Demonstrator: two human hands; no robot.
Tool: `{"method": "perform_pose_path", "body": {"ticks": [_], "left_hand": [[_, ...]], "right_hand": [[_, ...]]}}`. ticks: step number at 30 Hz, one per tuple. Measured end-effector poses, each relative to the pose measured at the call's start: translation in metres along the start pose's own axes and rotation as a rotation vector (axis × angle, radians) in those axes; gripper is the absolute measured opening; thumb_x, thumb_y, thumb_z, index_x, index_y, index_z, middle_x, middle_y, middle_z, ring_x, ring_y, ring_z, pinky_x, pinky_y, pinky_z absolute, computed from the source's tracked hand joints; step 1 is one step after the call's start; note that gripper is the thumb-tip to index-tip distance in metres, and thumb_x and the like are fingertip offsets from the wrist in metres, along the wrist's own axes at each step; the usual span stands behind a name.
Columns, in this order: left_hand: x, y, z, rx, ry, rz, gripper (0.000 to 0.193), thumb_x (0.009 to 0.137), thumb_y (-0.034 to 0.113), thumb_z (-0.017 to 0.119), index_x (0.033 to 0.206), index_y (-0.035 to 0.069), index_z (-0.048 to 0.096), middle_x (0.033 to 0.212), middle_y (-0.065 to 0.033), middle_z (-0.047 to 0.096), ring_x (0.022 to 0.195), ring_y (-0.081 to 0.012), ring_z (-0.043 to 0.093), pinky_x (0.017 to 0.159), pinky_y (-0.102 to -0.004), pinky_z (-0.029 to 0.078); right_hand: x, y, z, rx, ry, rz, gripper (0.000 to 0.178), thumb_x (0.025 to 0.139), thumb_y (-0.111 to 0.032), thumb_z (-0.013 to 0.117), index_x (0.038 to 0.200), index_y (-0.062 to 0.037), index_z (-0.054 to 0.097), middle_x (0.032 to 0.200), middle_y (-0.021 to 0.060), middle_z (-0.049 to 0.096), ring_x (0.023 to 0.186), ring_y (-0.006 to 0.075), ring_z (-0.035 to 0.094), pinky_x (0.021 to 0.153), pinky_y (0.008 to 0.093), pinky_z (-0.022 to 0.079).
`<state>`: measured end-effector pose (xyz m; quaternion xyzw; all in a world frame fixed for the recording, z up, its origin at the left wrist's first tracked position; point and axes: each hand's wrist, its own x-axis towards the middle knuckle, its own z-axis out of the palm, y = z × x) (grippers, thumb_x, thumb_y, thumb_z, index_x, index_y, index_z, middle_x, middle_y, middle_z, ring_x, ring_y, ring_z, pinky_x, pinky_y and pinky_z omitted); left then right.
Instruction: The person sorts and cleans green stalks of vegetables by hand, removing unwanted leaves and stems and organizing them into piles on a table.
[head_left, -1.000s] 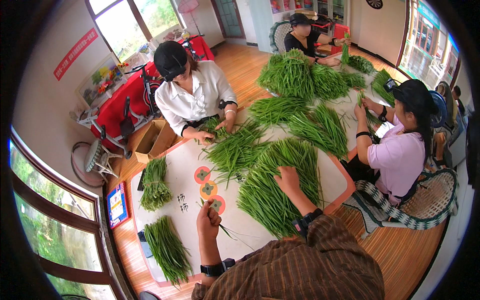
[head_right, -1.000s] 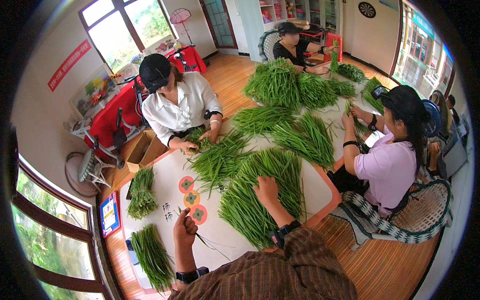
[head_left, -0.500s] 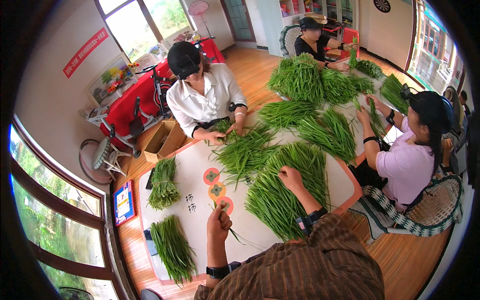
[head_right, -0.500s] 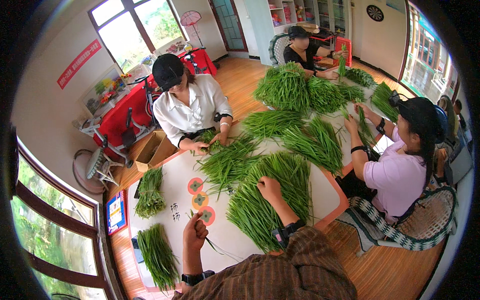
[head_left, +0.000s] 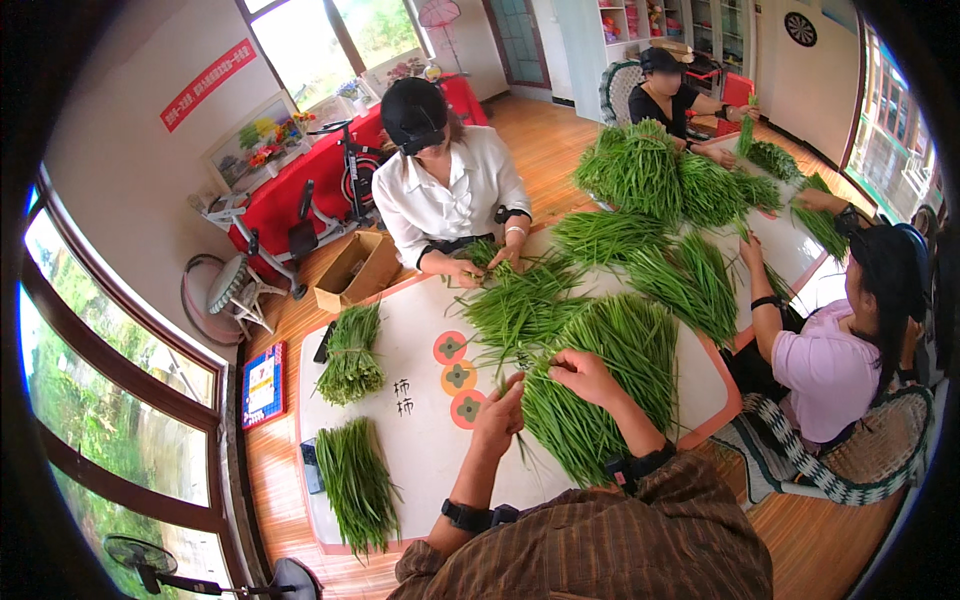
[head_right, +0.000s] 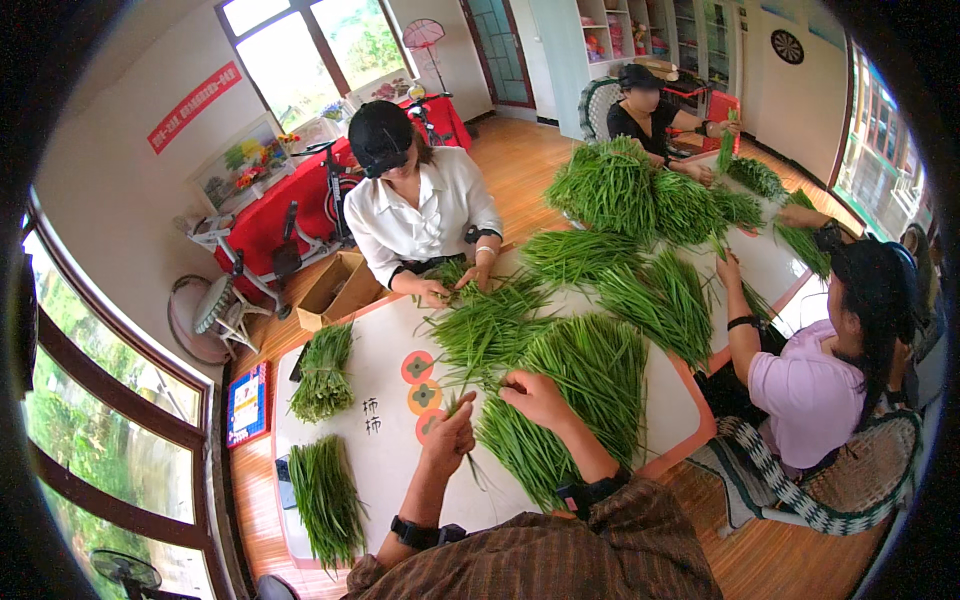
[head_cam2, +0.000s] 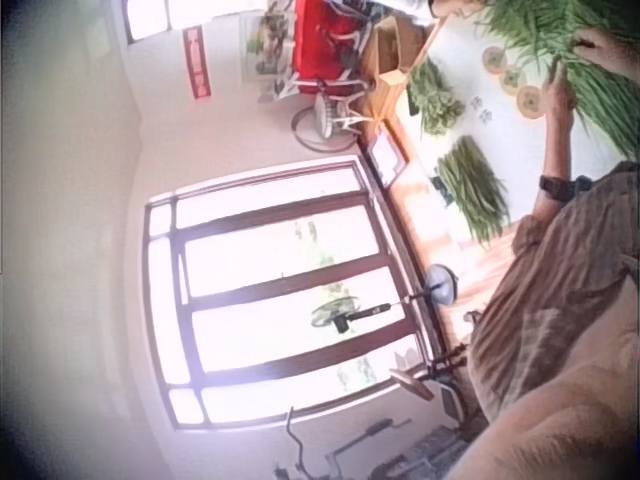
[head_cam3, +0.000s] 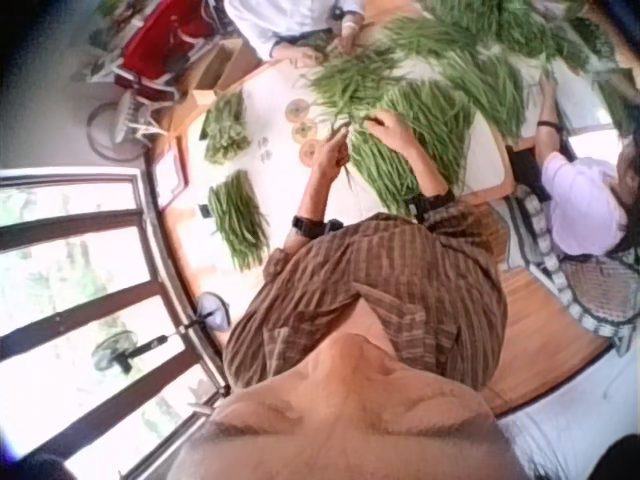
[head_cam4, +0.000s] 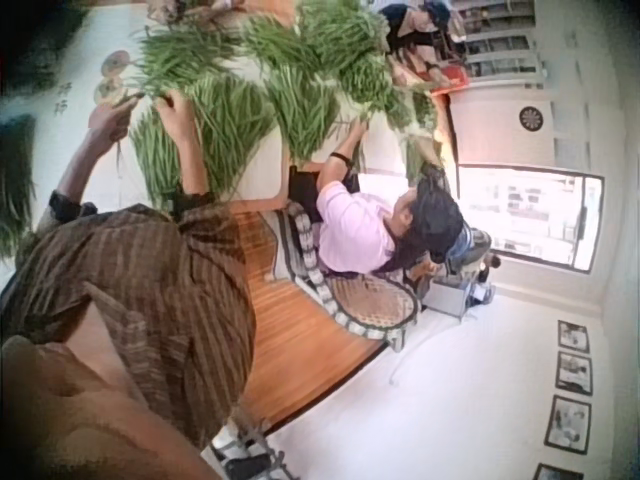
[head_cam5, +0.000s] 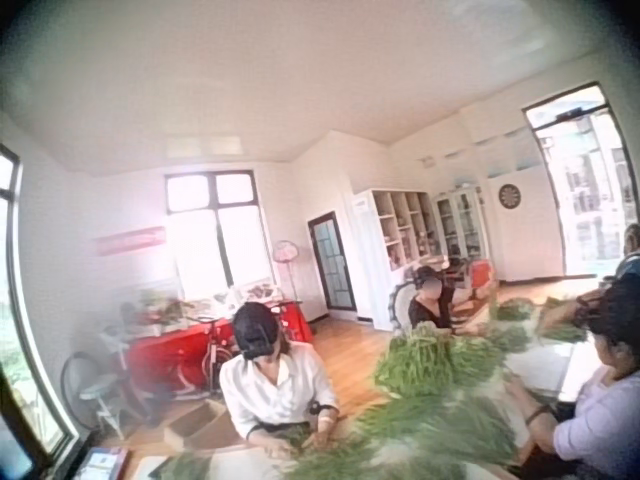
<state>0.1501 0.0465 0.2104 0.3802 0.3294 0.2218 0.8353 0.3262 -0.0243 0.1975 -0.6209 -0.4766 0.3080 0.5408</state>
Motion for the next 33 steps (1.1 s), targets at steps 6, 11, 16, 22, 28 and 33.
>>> {"method": "perform_pose_path", "body": {"ticks": [6,11,16,22,28,33], "left_hand": [[0.005,-0.001,0.006,-0.060,0.010,0.074,0.030,0.090,0.024,0.048,0.116,0.008,0.048,0.051,0.0076,0.025,0.040,-0.0039,0.020,0.038,-0.0202,0.018],[-0.002,0.007,0.004,-0.052,0.005,0.137,0.030,0.092,0.024,0.042,0.115,0.005,0.047,0.054,0.0073,0.023,0.042,-0.0045,0.019,0.040,-0.0207,0.019],[-0.006,0.011,-0.001,-0.052,-0.028,0.144,0.029,0.092,0.023,0.043,0.114,0.003,0.046,0.053,0.0068,0.025,0.042,-0.0044,0.020,0.041,-0.0202,0.020],[-0.008,0.015,-0.006,0.032,0.075,0.203,0.025,0.091,0.023,0.044,0.105,0.002,0.049,0.056,0.0062,0.030,0.044,-0.0044,0.025,0.042,-0.0202,0.022],[-0.002,0.014,-0.031,0.168,0.239,0.332,0.025,0.091,0.024,0.043,0.097,0.003,0.053,0.072,-0.0018,0.052,0.061,-0.0093,0.047,0.055,-0.0211,0.039],[-0.009,0.013,-0.012,0.199,0.055,0.268,0.026,0.092,0.021,0.040,0.094,0.001,0.055,0.089,-0.0074,0.059,0.082,-0.0154,0.056,0.073,-0.0273,0.043]], "right_hand": [[-0.006,-0.017,0.022,0.006,-0.125,0.030,0.018,0.082,-0.013,0.058,0.089,0.0025,0.056,0.067,-0.0009,0.053,0.061,0.0061,0.045,0.055,0.0237,0.039],[-0.006,-0.012,0.032,0.059,-0.169,0.025,0.017,0.082,-0.012,0.057,0.091,0.0028,0.057,0.076,0.0023,0.059,0.068,0.0080,0.051,0.063,0.0240,0.043],[-0.005,-0.014,0.038,0.100,-0.181,0.023,0.017,0.082,-0.012,0.057,0.090,0.0031,0.057,0.076,0.0022,0.059,0.068,0.0081,0.052,0.062,0.0237,0.043],[-0.006,-0.012,0.041,0.176,-0.206,0.104,0.016,0.082,-0.013,0.059,0.087,0.0024,0.059,0.072,0.0009,0.058,0.066,0.0070,0.052,0.060,0.0226,0.043],[-0.005,-0.010,0.028,-0.021,0.053,-0.016,0.024,0.078,-0.021,0.062,0.089,0.0001,0.063,0.072,0.0066,0.063,0.065,0.0132,0.059,0.058,0.0264,0.046],[-0.009,-0.029,0.032,0.030,0.038,-0.011,0.024,0.079,-0.021,0.062,0.090,-0.0001,0.063,0.080,0.0091,0.063,0.071,0.0159,0.059,0.060,0.0277,0.046]]}}
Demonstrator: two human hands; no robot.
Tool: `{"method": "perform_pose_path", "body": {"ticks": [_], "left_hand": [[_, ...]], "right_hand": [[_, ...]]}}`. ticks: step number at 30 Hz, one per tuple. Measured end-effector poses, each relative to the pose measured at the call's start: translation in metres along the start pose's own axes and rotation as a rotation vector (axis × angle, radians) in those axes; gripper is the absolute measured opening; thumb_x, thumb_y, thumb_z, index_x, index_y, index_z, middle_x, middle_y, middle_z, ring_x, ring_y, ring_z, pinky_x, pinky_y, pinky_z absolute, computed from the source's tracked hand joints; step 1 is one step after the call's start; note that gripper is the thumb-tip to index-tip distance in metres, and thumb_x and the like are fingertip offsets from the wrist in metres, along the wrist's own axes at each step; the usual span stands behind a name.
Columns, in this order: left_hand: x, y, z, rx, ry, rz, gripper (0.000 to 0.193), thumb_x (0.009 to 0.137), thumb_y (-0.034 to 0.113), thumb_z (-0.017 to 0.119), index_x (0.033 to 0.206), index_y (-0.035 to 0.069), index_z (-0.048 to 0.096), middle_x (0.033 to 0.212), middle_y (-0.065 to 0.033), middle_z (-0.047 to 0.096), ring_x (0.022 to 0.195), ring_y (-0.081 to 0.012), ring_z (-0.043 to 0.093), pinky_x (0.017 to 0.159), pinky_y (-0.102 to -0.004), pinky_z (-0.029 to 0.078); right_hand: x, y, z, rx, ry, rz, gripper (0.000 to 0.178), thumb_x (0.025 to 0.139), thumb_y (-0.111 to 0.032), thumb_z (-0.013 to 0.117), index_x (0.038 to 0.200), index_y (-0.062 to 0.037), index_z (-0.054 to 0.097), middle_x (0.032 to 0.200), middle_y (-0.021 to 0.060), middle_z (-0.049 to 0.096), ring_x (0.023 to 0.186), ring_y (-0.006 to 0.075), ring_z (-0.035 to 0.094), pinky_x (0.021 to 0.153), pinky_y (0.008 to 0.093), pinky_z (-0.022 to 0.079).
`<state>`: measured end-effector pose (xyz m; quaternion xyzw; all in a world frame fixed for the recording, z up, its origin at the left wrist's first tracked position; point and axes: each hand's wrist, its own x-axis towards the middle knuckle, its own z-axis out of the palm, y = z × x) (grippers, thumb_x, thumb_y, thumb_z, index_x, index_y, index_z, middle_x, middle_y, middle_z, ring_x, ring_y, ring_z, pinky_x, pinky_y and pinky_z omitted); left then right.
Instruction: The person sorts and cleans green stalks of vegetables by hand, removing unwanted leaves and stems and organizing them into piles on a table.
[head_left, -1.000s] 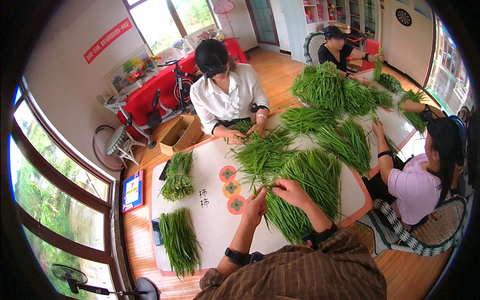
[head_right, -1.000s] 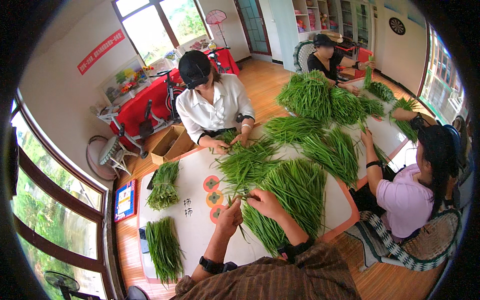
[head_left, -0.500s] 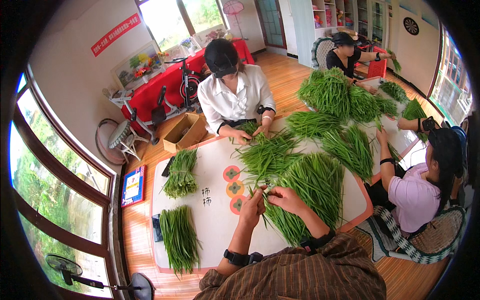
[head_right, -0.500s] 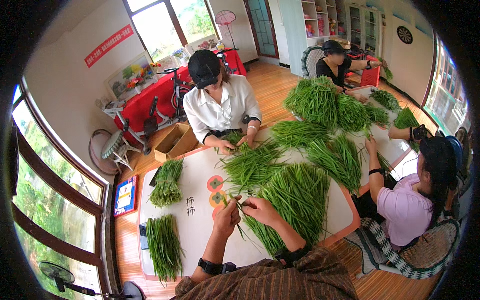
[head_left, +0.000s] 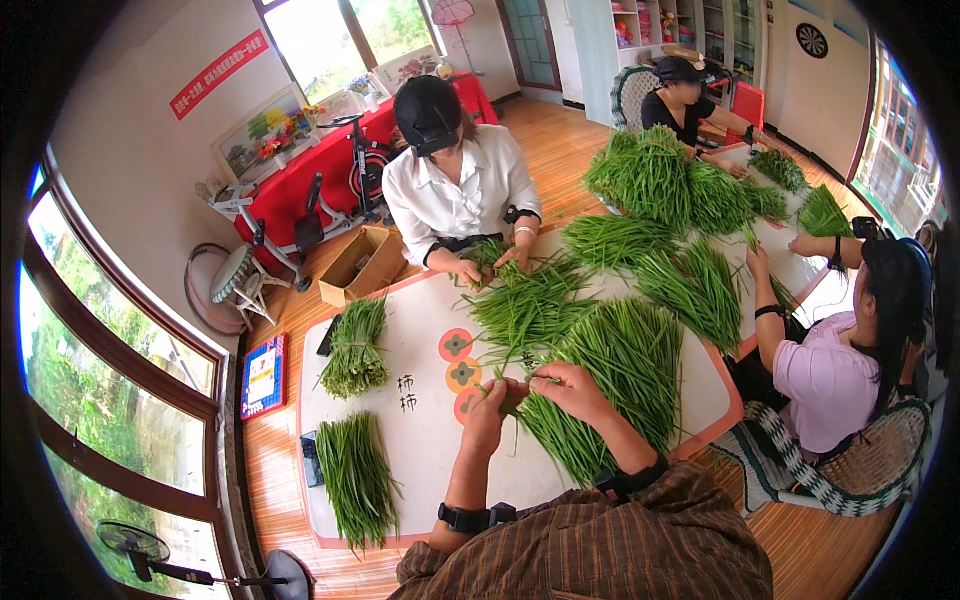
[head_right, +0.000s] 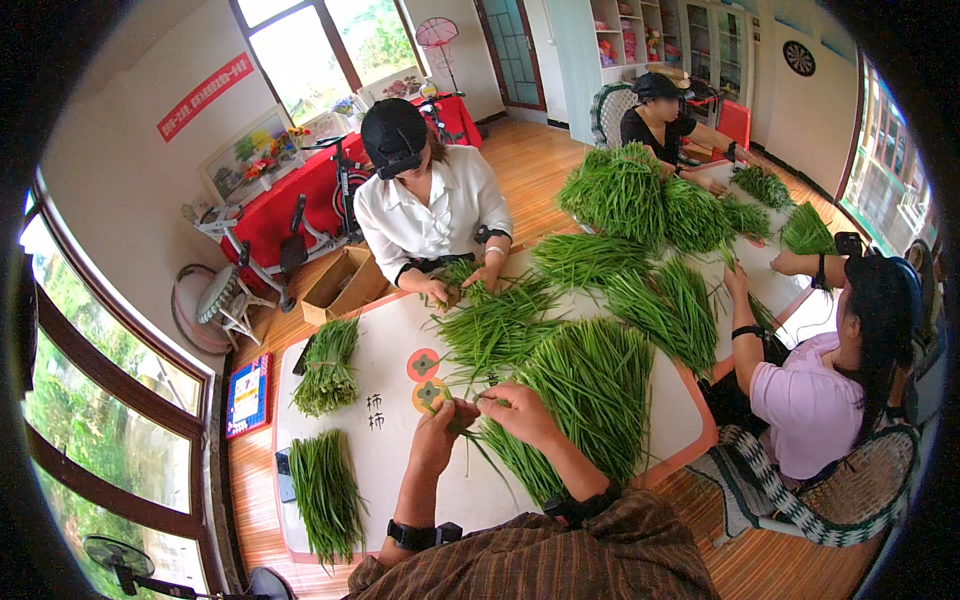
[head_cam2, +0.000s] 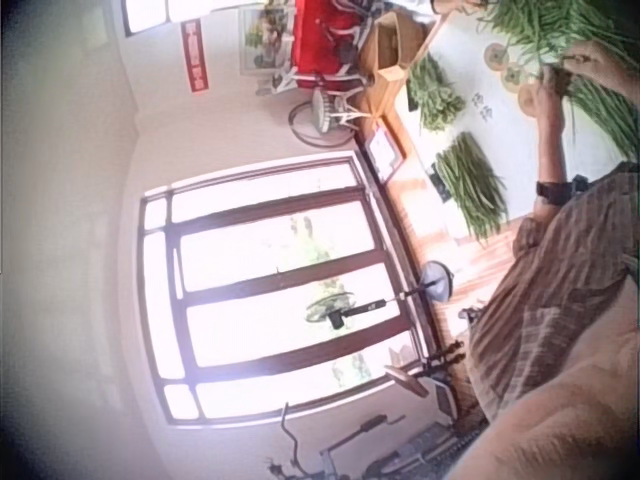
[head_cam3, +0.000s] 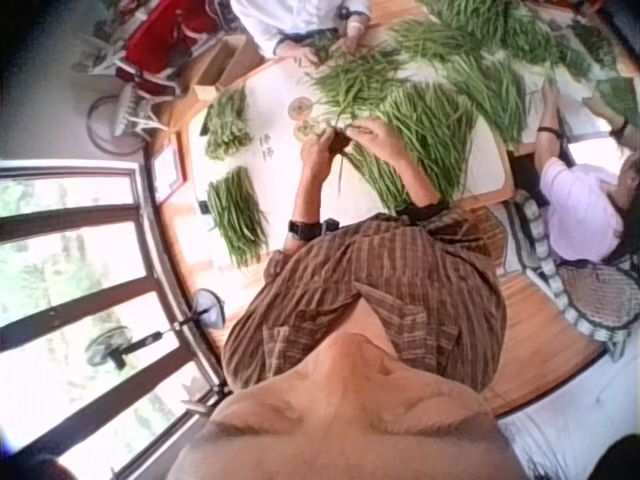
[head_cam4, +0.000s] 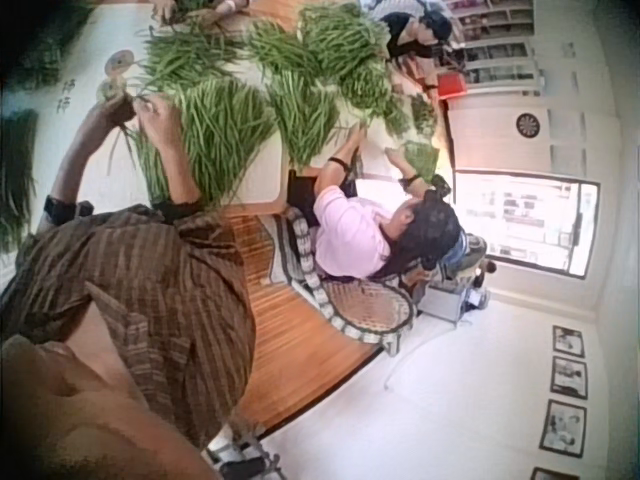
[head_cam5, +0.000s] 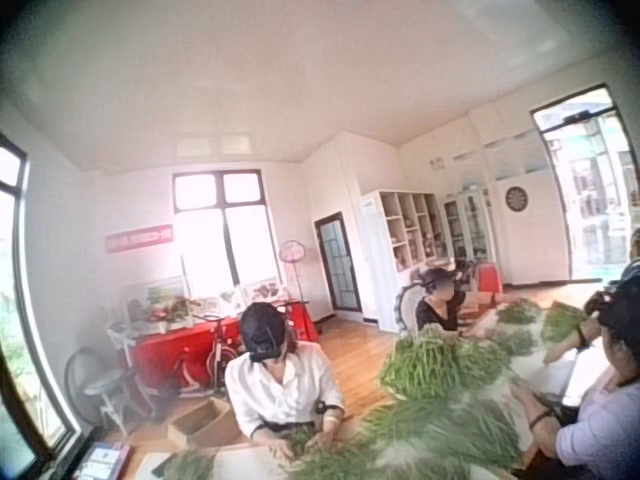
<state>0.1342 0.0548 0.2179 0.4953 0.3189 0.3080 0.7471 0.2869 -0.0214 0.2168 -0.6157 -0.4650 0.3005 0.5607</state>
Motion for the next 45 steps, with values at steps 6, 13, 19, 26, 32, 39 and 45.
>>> {"method": "perform_pose_path", "body": {"ticks": [6,13,19,26,32,39,45], "left_hand": [[0.005,-0.015,0.004,-0.248,-0.025,-0.105,0.019,0.092,0.021,0.041,0.096,0.004,0.049,0.077,-0.0030,0.053,0.070,-0.0134,0.053,0.063,-0.0259,0.045],[0.000,-0.005,0.004,-0.210,-0.064,-0.236,0.013,0.092,0.022,0.042,0.092,0.010,0.046,0.063,0.0019,0.040,0.046,-0.0077,0.035,0.041,-0.0222,0.031],[-0.007,0.004,0.011,-0.085,-0.109,-0.259,0.014,0.091,0.026,0.043,0.091,0.012,0.046,0.061,0.0050,0.034,0.042,-0.0033,0.025,0.037,-0.0181,0.019],[-0.012,0.013,0.016,0.062,-0.202,-0.262,0.022,0.092,0.026,0.044,0.098,0.007,0.053,0.055,0.0078,0.029,0.041,-0.0022,0.023,0.036,-0.0186,0.018],[-0.013,0.011,0.027,0.298,-0.179,-0.229,0.023,0.091,0.026,0.046,0.095,0.006,0.055,0.054,0.0088,0.032,0.041,-0.0009,0.026,0.036,-0.0182,0.019],[-0.009,-0.006,0.028,0.696,-0.159,-0.066,0.028,0.087,0.030,0.052,0.077,0.004,0.058,0.055,0.0081,0.037,0.048,-0.0025,0.028,0.042,-0.0221,0.025],[-0.006,-0.028,0.027,1.004,-0.318,0.091,0.034,0.085,0.028,0.056,0.072,-0.004,0.054,0.057,0.0033,0.043,0.057,-0.0070,0.034,0.048,-0.0277,0.033]], "right_hand": [[-0.002,-0.011,0.012,0.023,-0.087,-0.136,0.023,0.080,-0.020,0.062,0.089,0.0011,0.061,0.085,0.0073,0.058,0.071,0.0144,0.055,0.059,0.0265,0.044],[-0.001,-0.005,0.010,-0.073,-0.109,-0.062,0.024,0.080,-0.021,0.062,0.090,0.0012,0.059,0.081,0.0073,0.059,0.069,0.0139,0.056,0.059,0.0272,0.046],[-0.001,0.002,0.008,0.049,-0.015,-0.079,0.027,0.077,-0.023,0.063,0.091,-0.0003,0.057,0.077,0.0103,0.062,0.070,0.0188,0.060,0.064,0.0296,0.047],[-0.003,-0.012,-0.019,-0.079,-0.049,-0.006,0.029,0.079,-0.023,0.061,0.098,-0.0009,0.060,0.084,0.0125,0.065,0.074,0.0191,0.063,0.065,0.0283,0.048],[-0.012,-0.020,-0.023,-0.391,-0.040,-0.228,0.018,0.077,-0.018,0.060,0.081,-0.0011,0.058,0.071,0.0134,0.058,0.067,0.0293,0.057,0.060,0.0362,0.045],[-0.023,-0.005,-0.022,-0.671,0.075,-0.384,0.013,0.075,-0.015,0.055,0.067,-0.0047,0.053,0.067,0.0108,0.056,0.067,0.0299,0.054,0.061,0.0406,0.045],[-0.037,0.021,-0.034,-0.698,-0.066,-0.253,0.020,0.070,-0.018,0.056,0.057,-0.0033,0.050,0.058,0.0130,0.053,0.058,0.0314,0.052,0.051,0.0423,0.041]]}}
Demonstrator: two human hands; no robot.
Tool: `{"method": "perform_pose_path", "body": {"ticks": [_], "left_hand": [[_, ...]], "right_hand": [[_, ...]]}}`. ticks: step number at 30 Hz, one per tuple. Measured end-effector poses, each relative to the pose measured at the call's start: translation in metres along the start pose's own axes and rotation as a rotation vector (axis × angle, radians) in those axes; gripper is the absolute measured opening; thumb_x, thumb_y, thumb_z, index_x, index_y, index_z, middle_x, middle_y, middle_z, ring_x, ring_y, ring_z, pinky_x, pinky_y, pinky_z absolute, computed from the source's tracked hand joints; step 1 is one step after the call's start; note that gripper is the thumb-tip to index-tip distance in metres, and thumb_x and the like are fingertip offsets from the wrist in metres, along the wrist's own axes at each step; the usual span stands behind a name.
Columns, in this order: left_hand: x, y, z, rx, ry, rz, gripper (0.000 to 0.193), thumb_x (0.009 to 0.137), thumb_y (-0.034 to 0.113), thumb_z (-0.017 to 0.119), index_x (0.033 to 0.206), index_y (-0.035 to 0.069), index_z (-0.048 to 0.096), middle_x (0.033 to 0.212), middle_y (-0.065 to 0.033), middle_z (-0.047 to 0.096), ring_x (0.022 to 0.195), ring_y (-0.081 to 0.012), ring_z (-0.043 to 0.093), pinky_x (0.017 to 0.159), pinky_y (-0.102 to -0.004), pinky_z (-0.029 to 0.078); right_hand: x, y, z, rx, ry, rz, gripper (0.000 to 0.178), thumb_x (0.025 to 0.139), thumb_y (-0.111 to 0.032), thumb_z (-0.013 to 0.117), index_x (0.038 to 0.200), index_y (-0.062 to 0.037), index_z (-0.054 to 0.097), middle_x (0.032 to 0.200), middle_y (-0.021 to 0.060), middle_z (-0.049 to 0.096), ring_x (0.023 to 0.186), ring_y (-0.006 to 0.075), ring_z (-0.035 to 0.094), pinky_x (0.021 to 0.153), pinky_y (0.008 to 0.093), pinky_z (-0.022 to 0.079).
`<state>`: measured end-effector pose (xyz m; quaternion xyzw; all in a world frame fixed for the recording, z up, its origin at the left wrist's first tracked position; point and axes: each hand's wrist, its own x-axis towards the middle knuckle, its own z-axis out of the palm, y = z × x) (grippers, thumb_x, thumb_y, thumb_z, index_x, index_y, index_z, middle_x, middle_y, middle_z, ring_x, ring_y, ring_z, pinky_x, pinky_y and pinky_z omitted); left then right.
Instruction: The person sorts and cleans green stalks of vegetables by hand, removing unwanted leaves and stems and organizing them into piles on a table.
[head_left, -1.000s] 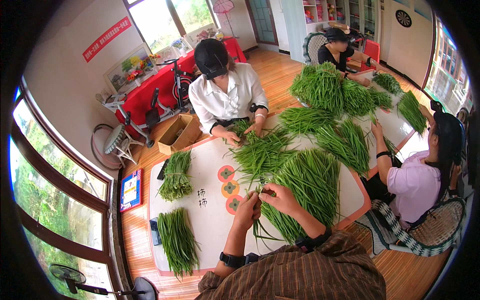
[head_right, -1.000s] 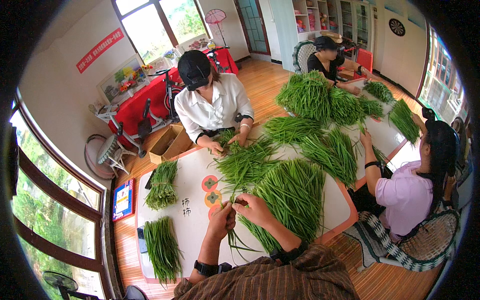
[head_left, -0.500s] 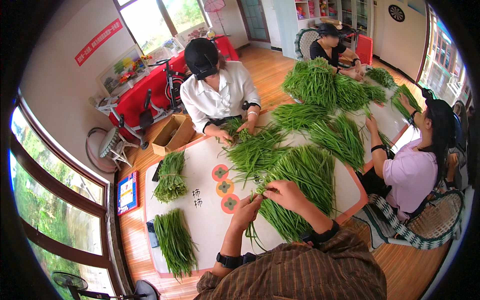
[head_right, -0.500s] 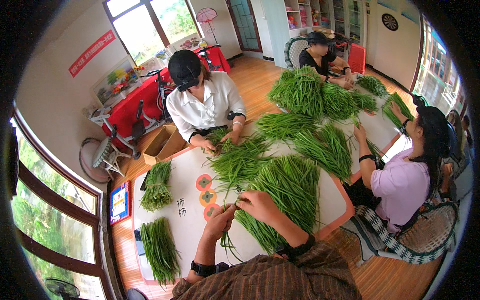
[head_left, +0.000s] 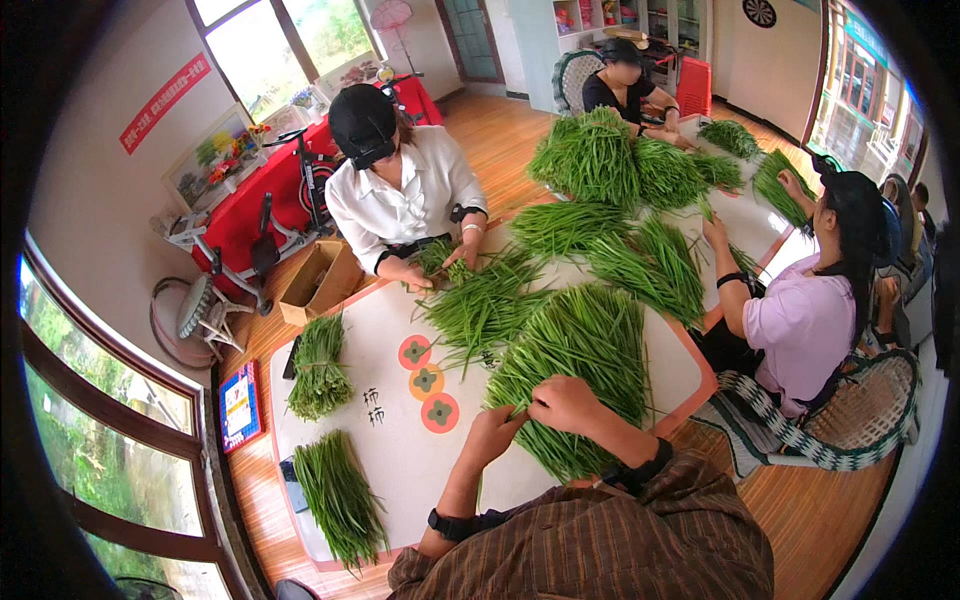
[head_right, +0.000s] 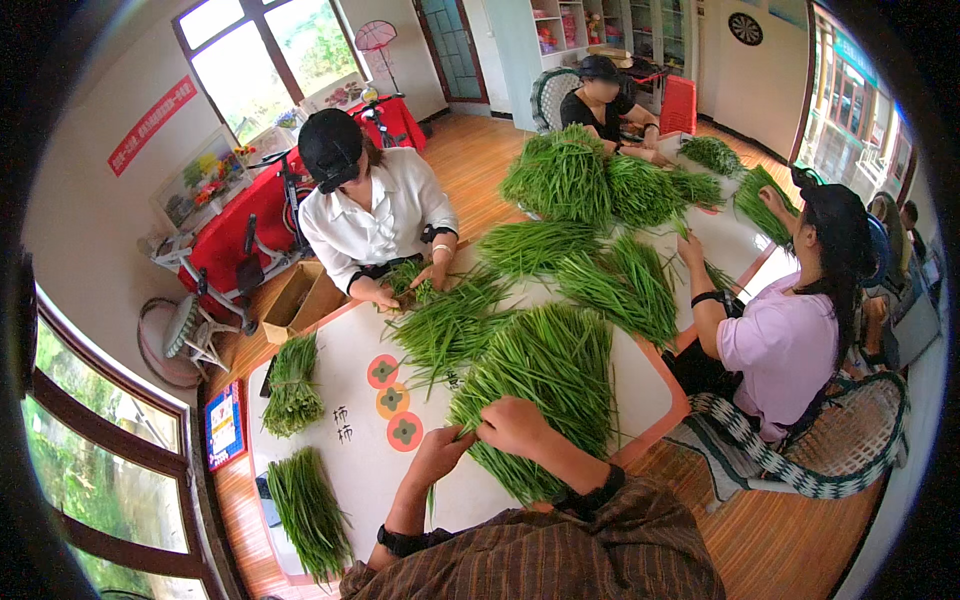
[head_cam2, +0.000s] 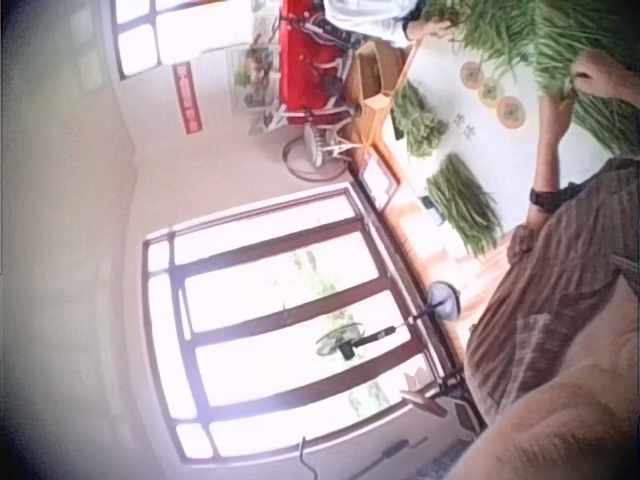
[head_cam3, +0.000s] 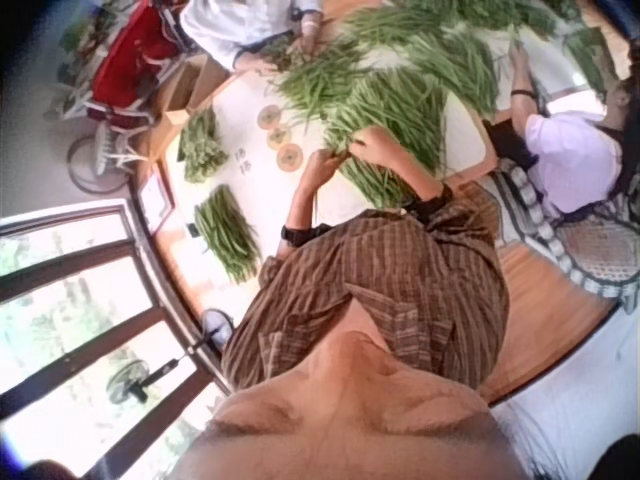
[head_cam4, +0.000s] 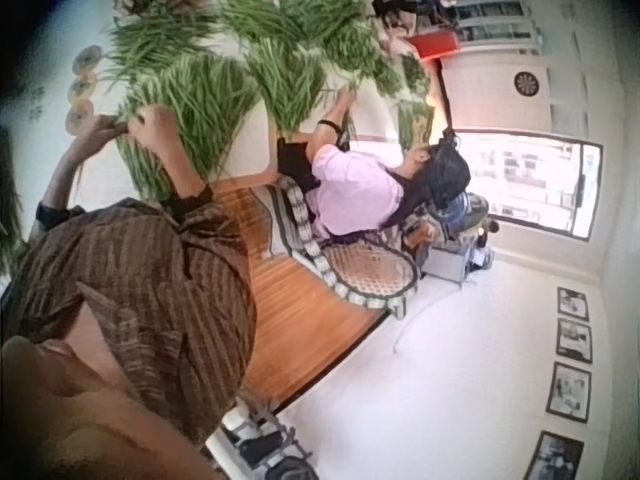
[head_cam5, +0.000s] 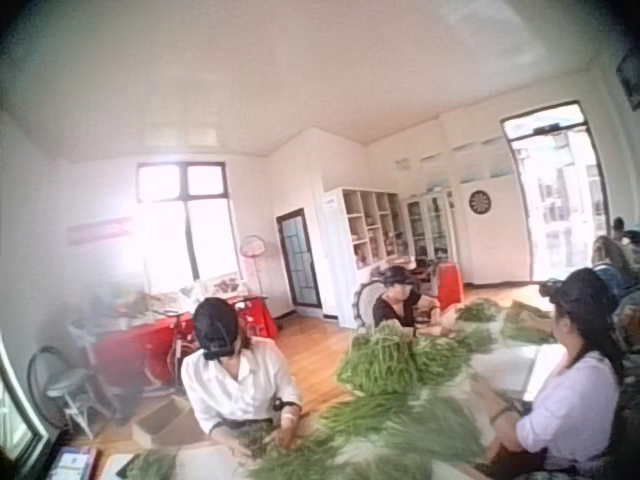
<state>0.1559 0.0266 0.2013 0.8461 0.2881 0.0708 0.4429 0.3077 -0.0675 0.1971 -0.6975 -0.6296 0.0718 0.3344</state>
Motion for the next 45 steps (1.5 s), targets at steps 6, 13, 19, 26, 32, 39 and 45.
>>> {"method": "perform_pose_path", "body": {"ticks": [6,13,19,26,32,39,45], "left_hand": [[-0.003,0.022,-0.001,-0.290,-0.134,-0.063,0.024,0.085,0.023,0.056,0.084,0.000,0.062,0.061,0.0016,0.050,0.059,-0.0055,0.040,0.051,-0.0260,0.035],[0.001,0.008,-0.008,-0.411,-0.414,-0.129,0.021,0.086,0.019,0.053,0.091,0.001,0.063,0.062,0.0056,0.048,0.056,-0.0026,0.040,0.049,-0.0206,0.033],[0.003,-0.001,-0.023,-0.671,-0.217,-0.315,0.025,0.088,0.021,0.049,0.098,0.001,0.059,0.052,0.0086,0.032,0.040,-0.0018,0.023,0.037,-0.0192,0.019],[0.010,0.000,-0.010,-0.823,-0.257,-0.340,0.028,0.090,0.022,0.047,0.103,-0.002,0.055,0.053,0.0071,0.032,0.039,-0.0028,0.024,0.035,-0.0194,0.020],[0.002,-0.002,-0.015,-0.825,-0.153,-0.367,0.026,0.090,0.021,0.046,0.102,-0.001,0.053,0.054,0.0069,0.031,0.039,-0.0031,0.023,0.035,-0.0193,0.018],[-0.006,-0.005,-0.023,-0.877,-0.103,-0.374,0.024,0.090,0.021,0.046,0.102,0.002,0.053,0.055,0.0071,0.030,0.040,-0.0030,0.024,0.035,-0.0192,0.019],[-0.020,-0.009,-0.031,-0.895,-0.004,-0.369,0.023,0.087,0.020,0.052,0.103,0.003,0.054,0.056,0.0081,0.032,0.041,-0.0014,0.026,0.036,-0.0182,0.020]], "right_hand": [[-0.013,0.020,-0.016,0.499,-0.131,0.301,0.023,0.076,-0.019,0.056,0.063,0.0002,0.056,0.049,0.0000,0.042,0.048,0.0051,0.035,0.043,0.0271,0.030],[-0.055,0.045,-0.046,0.511,-0.560,0.267,0.031,0.075,-0.021,0.054,0.051,-0.0054,0.044,0.046,0.0002,0.036,0.042,0.0088,0.026,0.042,0.0292,0.025],[-0.122,0.096,-0.061,0.126,-0.755,0.662,0.029,0.076,-0.023,0.055,0.054,-0.0052,0.056,0.050,0.0060,0.051,0.042,0.0159,0.045,0.045,0.0316,0.039],[-0.228,0.171,-0.019,0.015,-0.273,0.371,0.024,0.073,-0.025,0.058,0.060,-0.0049,0.060,0.060,0.0111,0.059,0.053,0.0261,0.055,0.050,0.0378,0.044],[-0.174,0.137,-0.043,-0.295,-0.439,0.915,0.020,0.070,-0.023,0.061,0.069,-0.0029,0.060,0.073,0.0156,0.059,0.062,0.0289,0.056,0.054,0.0412,0.044],[-0.104,0.115,0.000,-0.036,-0.178,0.500,0.022,0.080,-0.021,0.058,0.071,-0.0003,0.060,0.061,0.0126,0.054,0.054,0.0274,0.051,0.052,0.0396,0.043],[-0.064,0.105,0.089,-0.214,-0.152,0.282,0.021,0.080,-0.020,0.056,0.074,-0.0014,0.062,0.069,0.0142,0.057,0.068,0.0324,0.052,0.056,0.0460,0.046]]}}
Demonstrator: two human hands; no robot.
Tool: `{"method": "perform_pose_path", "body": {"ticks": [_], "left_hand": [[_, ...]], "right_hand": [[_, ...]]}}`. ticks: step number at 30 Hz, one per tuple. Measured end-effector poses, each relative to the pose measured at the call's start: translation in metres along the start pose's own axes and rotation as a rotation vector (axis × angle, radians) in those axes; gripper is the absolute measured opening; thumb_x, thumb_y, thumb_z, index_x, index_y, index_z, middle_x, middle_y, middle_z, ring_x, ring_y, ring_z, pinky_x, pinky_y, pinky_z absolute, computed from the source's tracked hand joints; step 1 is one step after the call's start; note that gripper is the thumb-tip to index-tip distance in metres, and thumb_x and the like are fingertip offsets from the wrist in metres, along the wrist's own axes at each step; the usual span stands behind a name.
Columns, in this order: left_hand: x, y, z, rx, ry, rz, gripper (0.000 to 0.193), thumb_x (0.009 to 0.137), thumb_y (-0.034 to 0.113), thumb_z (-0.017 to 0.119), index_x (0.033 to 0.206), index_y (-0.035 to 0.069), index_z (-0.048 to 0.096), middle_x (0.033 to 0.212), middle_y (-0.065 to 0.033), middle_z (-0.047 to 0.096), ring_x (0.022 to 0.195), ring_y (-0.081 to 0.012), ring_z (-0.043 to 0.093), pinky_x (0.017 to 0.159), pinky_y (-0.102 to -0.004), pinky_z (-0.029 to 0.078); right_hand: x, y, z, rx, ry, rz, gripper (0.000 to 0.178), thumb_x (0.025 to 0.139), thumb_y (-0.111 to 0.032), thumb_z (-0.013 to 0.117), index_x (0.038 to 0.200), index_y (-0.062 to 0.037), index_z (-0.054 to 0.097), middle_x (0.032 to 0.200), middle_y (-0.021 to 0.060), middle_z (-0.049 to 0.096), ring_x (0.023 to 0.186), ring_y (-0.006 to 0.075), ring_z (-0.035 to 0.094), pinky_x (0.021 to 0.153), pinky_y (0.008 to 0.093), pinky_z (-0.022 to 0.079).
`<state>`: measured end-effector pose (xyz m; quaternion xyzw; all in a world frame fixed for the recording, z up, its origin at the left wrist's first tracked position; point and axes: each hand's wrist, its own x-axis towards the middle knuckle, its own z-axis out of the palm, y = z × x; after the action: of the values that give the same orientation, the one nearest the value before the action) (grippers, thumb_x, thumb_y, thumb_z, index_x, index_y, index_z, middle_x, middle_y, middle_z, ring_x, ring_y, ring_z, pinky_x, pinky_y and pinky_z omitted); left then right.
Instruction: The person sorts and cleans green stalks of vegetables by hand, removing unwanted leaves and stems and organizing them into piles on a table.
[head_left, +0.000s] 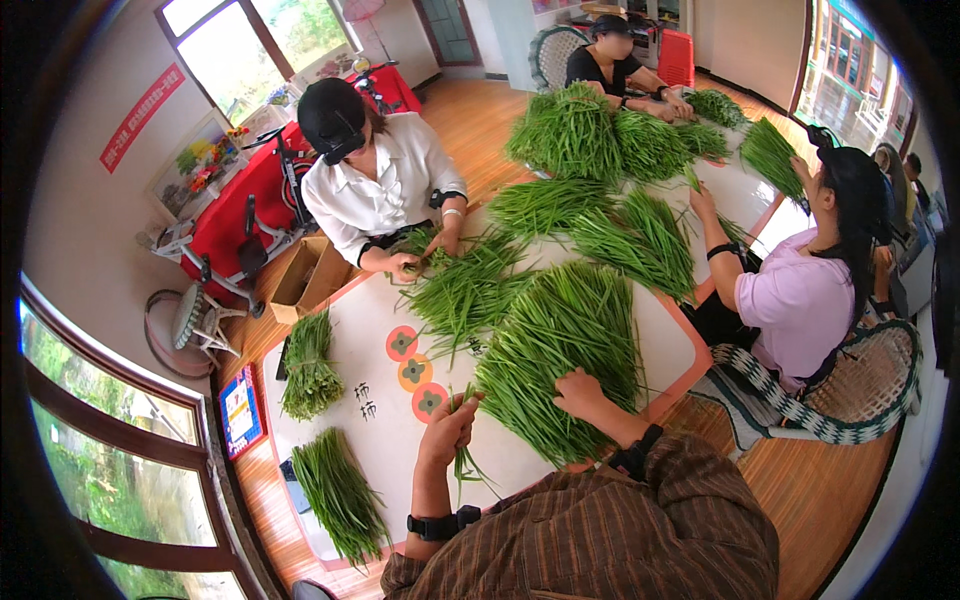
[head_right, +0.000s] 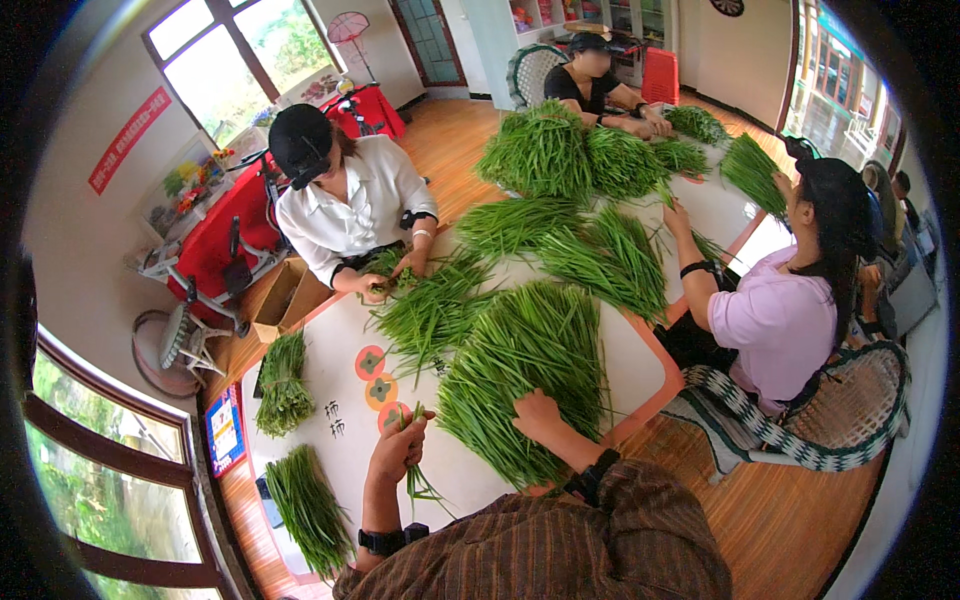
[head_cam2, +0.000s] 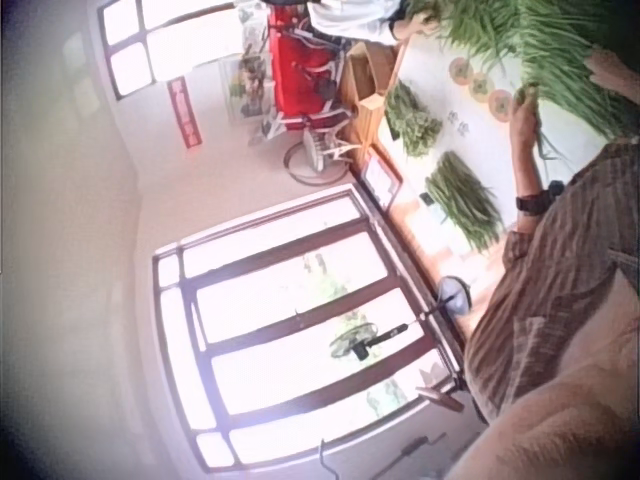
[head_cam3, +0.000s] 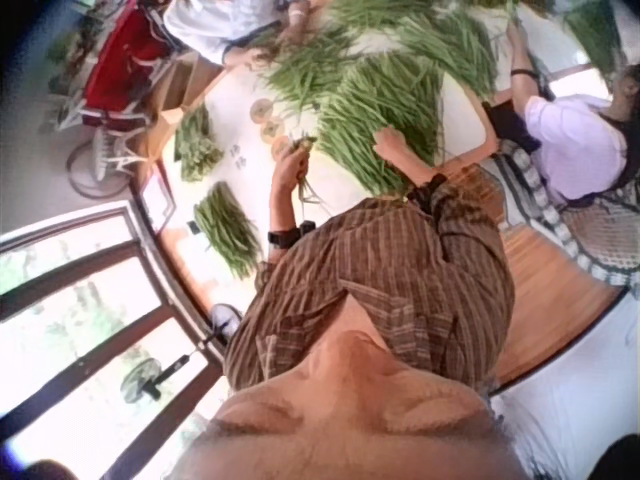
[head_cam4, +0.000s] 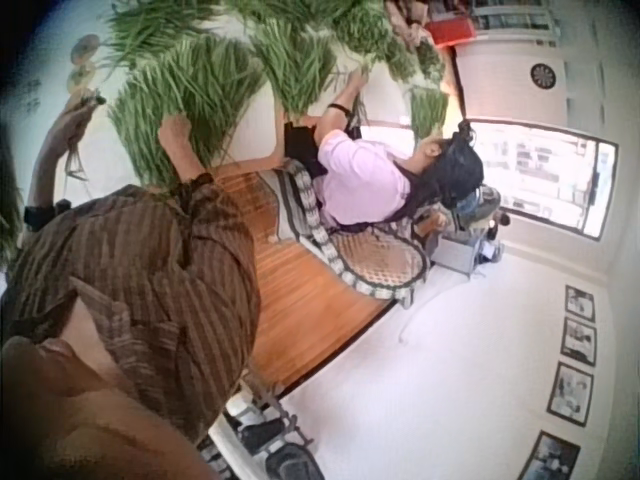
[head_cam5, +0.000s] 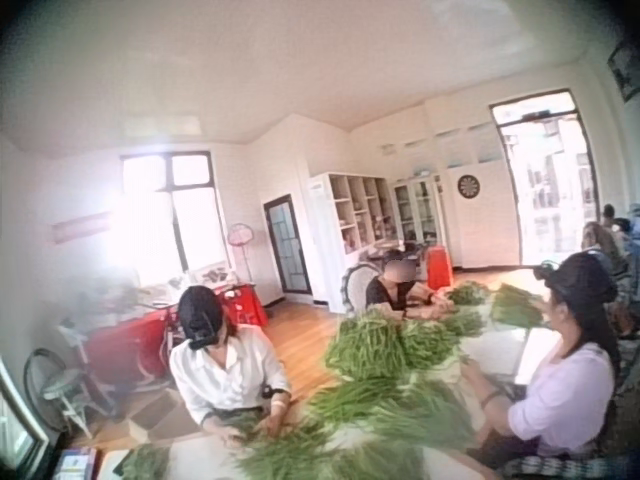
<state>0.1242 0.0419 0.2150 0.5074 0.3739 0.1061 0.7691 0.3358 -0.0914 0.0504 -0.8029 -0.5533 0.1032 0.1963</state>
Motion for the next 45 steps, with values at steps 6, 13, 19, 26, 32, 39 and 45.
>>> {"method": "perform_pose_path", "body": {"ticks": [6,13,19,26,32,39,45], "left_hand": [[-0.009,-0.002,-0.010,-0.003,0.039,0.036,0.027,0.085,0.017,0.054,0.108,0.003,0.052,0.056,0.0084,0.032,0.041,-0.0017,0.026,0.036,-0.0187,0.020],[0.000,-0.004,0.011,-0.044,0.036,0.019,0.031,0.086,0.018,0.053,0.113,0.003,0.050,0.054,0.0088,0.031,0.040,-0.0018,0.024,0.036,-0.0190,0.019],[0.008,-0.008,0.004,-0.140,0.085,0.051,0.018,0.088,0.019,0.050,0.095,0.004,0.057,0.054,0.0073,0.032,0.040,-0.0028,0.027,0.037,-0.0198,0.021],[0.013,-0.019,-0.009,-0.234,0.175,0.136,0.020,0.090,0.022,0.044,0.089,0.004,0.053,0.075,-0.0026,0.050,0.068,-0.0122,0.051,0.055,-0.0243,0.041],[0.010,-0.023,-0.001,-0.367,-0.008,0.155,0.021,0.090,0.020,0.044,0.089,0.000,0.052,0.074,-0.0069,0.055,0.067,-0.0194,0.056,0.065,-0.0311,0.048],[0.006,-0.019,-0.012,-0.322,0.064,0.065,0.020,0.090,0.021,0.046,0.099,0.003,0.050,0.058,0.0030,0.033,0.046,-0.0081,0.032,0.044,-0.0232,0.031],[0.013,-0.012,0.007,-0.327,0.040,0.110,0.030,0.090,0.022,0.048,0.114,0.004,0.046,0.053,0.0069,0.024,0.042,-0.0045,0.020,0.040,-0.0203,0.020]], "right_hand": [[0.023,-0.009,-0.018,-0.095,-0.388,0.160,0.018,0.080,-0.016,0.052,0.073,-0.0002,0.056,0.060,0.0130,0.053,0.052,0.0291,0.048,0.050,0.0411,0.044],[0.022,-0.092,-0.085,0.573,-0.019,-0.214,0.019,0.080,-0.024,0.055,0.082,-0.0050,0.059,0.072,0.0135,0.060,0.063,0.0304,0.058,0.056,0.0409,0.044],[0.025,-0.112,-0.090,0.574,-0.007,-0.326,0.021,0.079,-0.024,0.057,0.085,-0.0037,0.059,0.069,0.0121,0.060,0.058,0.0278,0.058,0.053,0.0369,0.044],[0.079,-0.023,-0.068,0.068,0.123,0.078,0.024,0.082,-0.023,0.057,0.089,-0.0002,0.060,0.083,0.0152,0.061,0.077,0.0271,0.058,0.080,0.0377,0.044],[0.104,-0.012,-0.032,-0.182,0.158,0.281,0.021,0.083,-0.018,0.055,0.095,-0.0015,0.058,0.092,0.0144,0.056,0.092,0.0307,0.049,0.088,0.0435,0.039],[0.089,-0.019,-0.050,-0.022,0.370,0.164,0.015,0.082,-0.015,0.055,0.078,-0.0017,0.060,0.085,0.0127,0.058,0.085,0.0284,0.053,0.072,0.0374,0.044],[0.050,-0.102,-0.073,0.626,0.117,-0.135,0.018,0.079,-0.020,0.057,0.088,-0.0046,0.057,0.073,0.0144,0.059,0.066,0.0333,0.057,0.057,0.0403,0.044]]}}
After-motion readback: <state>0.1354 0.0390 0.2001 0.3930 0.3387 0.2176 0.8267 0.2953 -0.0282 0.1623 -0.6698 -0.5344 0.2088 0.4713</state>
